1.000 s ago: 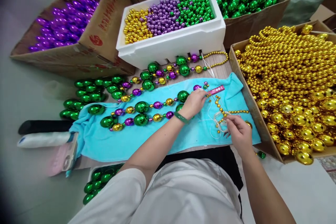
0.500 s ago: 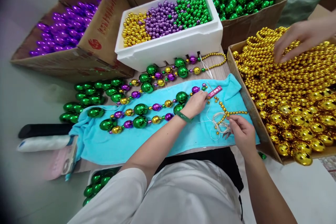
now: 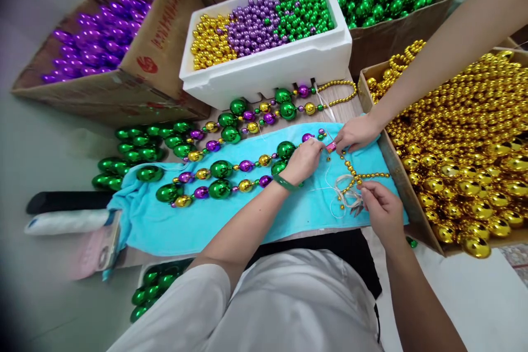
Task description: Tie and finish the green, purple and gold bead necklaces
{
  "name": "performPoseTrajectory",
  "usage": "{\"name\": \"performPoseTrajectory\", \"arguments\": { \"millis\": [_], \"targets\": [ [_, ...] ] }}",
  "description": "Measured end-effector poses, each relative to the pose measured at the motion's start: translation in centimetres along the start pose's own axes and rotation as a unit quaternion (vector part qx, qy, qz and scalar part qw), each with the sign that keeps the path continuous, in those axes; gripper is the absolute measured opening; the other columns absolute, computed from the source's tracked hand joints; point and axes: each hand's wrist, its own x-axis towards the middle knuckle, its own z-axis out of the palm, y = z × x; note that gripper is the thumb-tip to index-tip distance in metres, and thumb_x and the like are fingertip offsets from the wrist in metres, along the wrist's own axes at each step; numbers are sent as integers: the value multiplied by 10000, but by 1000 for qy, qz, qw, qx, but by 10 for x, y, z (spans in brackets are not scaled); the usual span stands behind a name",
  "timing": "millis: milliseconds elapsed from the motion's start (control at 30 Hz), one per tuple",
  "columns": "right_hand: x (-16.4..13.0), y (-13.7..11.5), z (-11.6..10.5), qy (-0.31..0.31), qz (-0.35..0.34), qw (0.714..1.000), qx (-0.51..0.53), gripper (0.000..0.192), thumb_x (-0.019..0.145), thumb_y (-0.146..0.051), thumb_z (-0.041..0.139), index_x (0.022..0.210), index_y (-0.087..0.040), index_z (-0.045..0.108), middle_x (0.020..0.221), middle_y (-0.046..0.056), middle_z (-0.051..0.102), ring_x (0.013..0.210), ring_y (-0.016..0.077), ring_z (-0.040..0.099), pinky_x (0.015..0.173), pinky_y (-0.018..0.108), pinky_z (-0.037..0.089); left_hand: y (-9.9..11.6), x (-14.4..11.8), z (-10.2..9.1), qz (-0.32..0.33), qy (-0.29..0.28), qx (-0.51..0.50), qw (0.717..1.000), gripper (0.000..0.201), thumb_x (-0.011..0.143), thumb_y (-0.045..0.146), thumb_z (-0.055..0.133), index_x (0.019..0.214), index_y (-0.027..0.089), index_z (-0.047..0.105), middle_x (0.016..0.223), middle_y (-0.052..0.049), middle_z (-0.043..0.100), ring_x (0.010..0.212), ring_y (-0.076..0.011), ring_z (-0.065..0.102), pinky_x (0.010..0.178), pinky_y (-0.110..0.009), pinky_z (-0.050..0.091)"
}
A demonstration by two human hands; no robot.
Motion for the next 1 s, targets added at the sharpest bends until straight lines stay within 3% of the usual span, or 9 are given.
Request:
{"name": "performPoseTrajectory", "arguments": {
  "millis": [67, 100, 200, 267, 367, 467, 800, 867, 1000],
  "targets": [
    [-3, 2, -1, -12, 5, 1000, -8, 196, 814, -360, 652, 876, -181, 700, 611, -15, 538, 506, 89, 445, 460, 223, 360, 3, -3, -10, -52, 50, -187, 980, 178, 874, 146, 513, 971, 161, 661, 958, -73, 637, 913, -177, 598, 857, -316, 478],
    [-4, 3, -1, -19, 9, 1000, -14, 197, 814, -363, 652, 876, -183, 702, 615, -13, 543, 506, 90, 446, 461, 225, 358, 5, -5, -16, -88, 58, -303, 947, 166, 859, 161, 549, 976, 165, 667, 916, -55, 646, 847, -153, 608, 818, -298, 495],
    [-9, 4, 0, -39, 14, 999, -34, 187, 815, -354, 652, 880, -188, 708, 605, -12, 549, 520, 100, 460, 477, 231, 371, 9, -13, -36, -180, 23, -604, 776, 190, 828, 195, 623, 1007, 161, 675, 811, -17, 655, 660, -81, 602, 685, -228, 512],
    [-11, 3, 2, -48, 4, 998, -47, 176, 820, -341, 645, 883, -191, 711, 604, -11, 553, 545, 110, 482, 503, 236, 391, 11, -19, -47, -207, 1, -701, 683, 191, 819, 170, 636, 1003, 153, 684, 794, -15, 663, 628, -55, 605, 651, -189, 509],
    [-13, 1, 6, -59, -17, 997, -56, 169, 829, -327, 635, 882, -187, 714, 628, -4, 568, 580, 118, 511, 546, 247, 419, 11, -25, -54, -212, -4, -749, 627, 175, 834, 126, 608, 984, 140, 698, 765, -16, 663, 620, -46, 615, 617, -157, 506],
    [-13, 0, 9, -63, -29, 996, -54, 164, 827, -317, 641, 879, -179, 712, 635, -4, 576, 588, 117, 521, 584, 256, 438, 11, -29, -56, -204, 0, -754, 624, 166, 830, 119, 618, 969, 137, 706, 727, -7, 652, 616, -48, 621, 586, -147, 504],
    [-13, -4, 11, -56, -18, 995, -80, 162, 821, -320, 640, 858, -179, 710, 614, -17, 576, 564, 95, 489, 559, 229, 402, 5, -30, -51, -178, 41, -712, 678, 245, 715, 177, 748, 957, 149, 720, 688, 14, 658, 623, -52, 620, 611, -162, 510],
    [-12, -6, 11, -52, -11, 995, -84, 168, 815, -328, 643, 847, -179, 712, 617, -15, 575, 568, 97, 494, 547, 226, 397, 5, -30, -51, -169, 52, -693, 699, 250, 703, 196, 758, 947, 158, 723, 705, 17, 661, 627, -52, 613, 620, -171, 506],
    [-11, -7, 12, -50, -8, 995, -85, 165, 810, -327, 648, 834, -180, 717, 613, -14, 575, 565, 99, 500, 551, 227, 412, 7, -32, -51, -125, 88, -607, 780, 233, 710, 206, 751, 939, 164, 729, 750, 7, 665, 640, -57, 586, 653, -199, 499]
  ]
}}
